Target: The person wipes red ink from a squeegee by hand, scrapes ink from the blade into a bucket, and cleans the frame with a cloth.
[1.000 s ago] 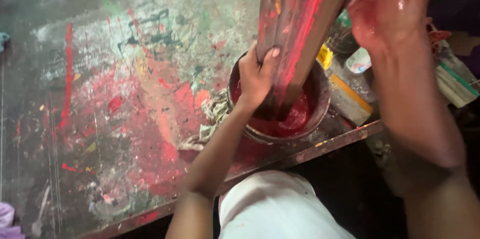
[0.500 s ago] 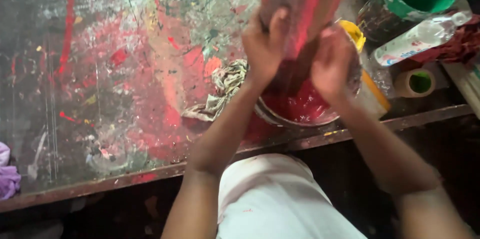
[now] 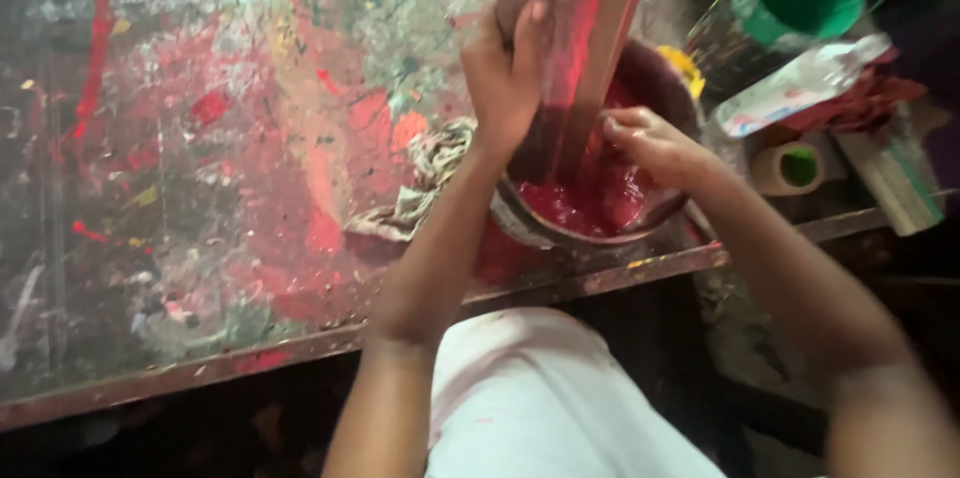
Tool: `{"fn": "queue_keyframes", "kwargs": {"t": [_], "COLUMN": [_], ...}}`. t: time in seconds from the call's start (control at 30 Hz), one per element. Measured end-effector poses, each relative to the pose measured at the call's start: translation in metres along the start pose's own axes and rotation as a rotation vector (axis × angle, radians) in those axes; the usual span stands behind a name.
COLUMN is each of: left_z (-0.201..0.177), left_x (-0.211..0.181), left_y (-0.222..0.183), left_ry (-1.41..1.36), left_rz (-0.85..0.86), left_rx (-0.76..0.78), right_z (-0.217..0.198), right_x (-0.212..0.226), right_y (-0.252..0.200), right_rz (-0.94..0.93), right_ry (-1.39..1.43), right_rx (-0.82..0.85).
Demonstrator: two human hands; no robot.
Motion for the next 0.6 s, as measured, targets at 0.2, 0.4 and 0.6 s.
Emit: {"fn": "queue_keyframes", "kwargs": {"t": [0.2, 0.4, 0.6], "left_z": [0.023, 0.041, 0.044], "left_x": [-0.026, -0.033, -0.028], "left_y": [-0.018, -0.021, -0.028], "left_ry": [0.149, 0.289, 0.351], "left_rz": [0.074, 0.061, 0.057], "left_rx": [0.037, 0.047, 0.087], "right_z": [0.016, 0.007, -0.039], "right_x": [0.073, 0.156, 0.201], "right_y": [-0.035, -0.080, -0.105], "right_rz": [-0.346, -0.647, -0.931], "right_ry": [0.254, 0.414, 0.383], "right_rx": [-0.352, -0.412, -0.345]}}
Point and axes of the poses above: each hand's wrist, its own y-axis towards the middle knuckle, its own z-axis out of the palm, x = y × z, the point moved 2 cm from there along y, towards the middle knuckle, and after that the axes turned 9 degrees about x, right-handed, at the moved point
